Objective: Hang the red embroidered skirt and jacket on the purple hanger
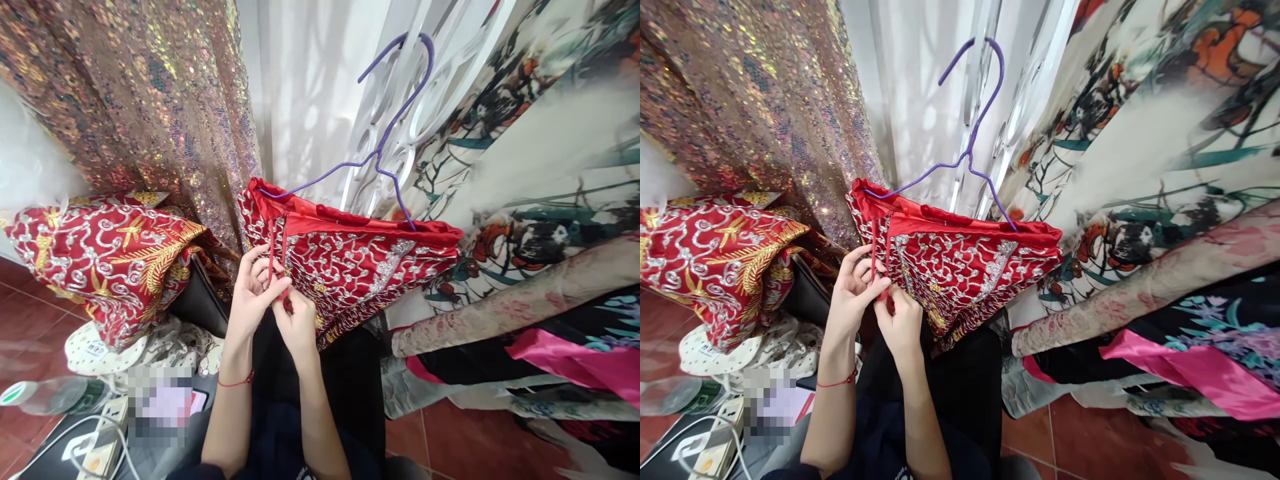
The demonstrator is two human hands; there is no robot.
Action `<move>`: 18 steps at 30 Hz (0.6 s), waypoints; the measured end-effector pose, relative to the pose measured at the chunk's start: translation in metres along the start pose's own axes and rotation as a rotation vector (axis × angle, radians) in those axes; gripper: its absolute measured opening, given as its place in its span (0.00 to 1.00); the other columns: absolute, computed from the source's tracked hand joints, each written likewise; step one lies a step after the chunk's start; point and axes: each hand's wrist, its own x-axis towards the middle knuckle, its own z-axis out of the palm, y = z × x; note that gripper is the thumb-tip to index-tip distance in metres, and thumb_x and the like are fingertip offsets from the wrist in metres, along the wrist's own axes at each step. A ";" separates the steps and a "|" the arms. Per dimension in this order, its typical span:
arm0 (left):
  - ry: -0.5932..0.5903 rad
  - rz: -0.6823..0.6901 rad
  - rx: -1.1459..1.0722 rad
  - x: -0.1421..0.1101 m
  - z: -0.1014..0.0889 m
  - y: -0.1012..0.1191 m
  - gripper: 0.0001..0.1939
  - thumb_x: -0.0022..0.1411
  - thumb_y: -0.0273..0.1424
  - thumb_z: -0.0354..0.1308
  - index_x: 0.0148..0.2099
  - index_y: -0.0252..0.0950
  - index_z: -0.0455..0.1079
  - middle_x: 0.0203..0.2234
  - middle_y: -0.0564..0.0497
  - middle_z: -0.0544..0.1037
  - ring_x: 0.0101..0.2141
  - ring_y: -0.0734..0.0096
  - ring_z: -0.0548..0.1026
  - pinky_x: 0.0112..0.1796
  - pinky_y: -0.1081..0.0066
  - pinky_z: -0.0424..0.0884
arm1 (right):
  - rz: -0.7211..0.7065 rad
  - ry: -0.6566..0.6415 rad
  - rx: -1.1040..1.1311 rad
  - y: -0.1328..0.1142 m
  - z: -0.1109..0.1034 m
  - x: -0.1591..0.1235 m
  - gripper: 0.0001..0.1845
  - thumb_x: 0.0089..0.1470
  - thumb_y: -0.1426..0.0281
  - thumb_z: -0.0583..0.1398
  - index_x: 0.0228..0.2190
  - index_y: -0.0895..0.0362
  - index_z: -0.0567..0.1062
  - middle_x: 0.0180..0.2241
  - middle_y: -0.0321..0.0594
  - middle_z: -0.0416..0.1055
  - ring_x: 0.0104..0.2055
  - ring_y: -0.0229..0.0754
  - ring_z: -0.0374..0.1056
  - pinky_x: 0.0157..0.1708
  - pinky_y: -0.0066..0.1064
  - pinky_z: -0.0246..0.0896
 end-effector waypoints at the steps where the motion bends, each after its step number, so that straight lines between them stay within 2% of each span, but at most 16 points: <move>1: 0.005 0.008 0.013 0.000 -0.001 -0.003 0.33 0.52 0.31 0.71 0.59 0.45 0.64 0.39 0.53 0.74 0.37 0.76 0.75 0.41 0.75 0.74 | -0.003 0.008 -0.003 0.001 0.000 0.000 0.13 0.62 0.65 0.54 0.33 0.56 0.76 0.26 0.40 0.75 0.25 0.38 0.65 0.28 0.28 0.57; 4: 0.070 0.007 0.027 -0.002 -0.004 -0.012 0.29 0.55 0.32 0.70 0.57 0.45 0.66 0.46 0.52 0.73 0.39 0.77 0.75 0.41 0.75 0.75 | -0.008 0.024 -0.042 0.002 0.000 0.001 0.14 0.62 0.66 0.54 0.28 0.56 0.74 0.22 0.37 0.71 0.22 0.36 0.62 0.25 0.27 0.55; 7: 0.113 -0.035 0.021 -0.004 -0.008 -0.021 0.26 0.55 0.33 0.69 0.55 0.43 0.67 0.48 0.50 0.72 0.39 0.76 0.76 0.40 0.75 0.75 | -0.015 0.020 -0.078 0.003 0.001 0.000 0.15 0.60 0.67 0.54 0.23 0.56 0.71 0.19 0.34 0.67 0.20 0.34 0.57 0.23 0.27 0.51; 13: 0.087 -0.100 0.059 -0.003 -0.013 -0.020 0.36 0.42 0.28 0.74 0.54 0.43 0.66 0.45 0.52 0.71 0.36 0.79 0.73 0.39 0.78 0.73 | -0.004 0.015 -0.056 0.008 0.003 -0.002 0.14 0.61 0.67 0.53 0.33 0.57 0.78 0.27 0.42 0.77 0.25 0.40 0.68 0.29 0.29 0.61; 16: 0.055 -0.121 0.111 -0.003 -0.014 -0.017 0.41 0.40 0.29 0.75 0.56 0.44 0.64 0.48 0.51 0.70 0.33 0.81 0.71 0.37 0.78 0.72 | -0.014 0.004 -0.059 0.009 0.004 -0.002 0.13 0.60 0.68 0.53 0.31 0.56 0.77 0.26 0.42 0.77 0.26 0.41 0.68 0.30 0.30 0.60; 18: 0.010 -0.125 0.147 -0.005 -0.015 -0.016 0.47 0.36 0.31 0.77 0.59 0.45 0.63 0.51 0.49 0.69 0.35 0.78 0.72 0.38 0.75 0.73 | -0.018 -0.015 -0.072 0.010 0.004 -0.002 0.12 0.59 0.68 0.53 0.28 0.55 0.74 0.24 0.39 0.74 0.25 0.40 0.66 0.27 0.29 0.56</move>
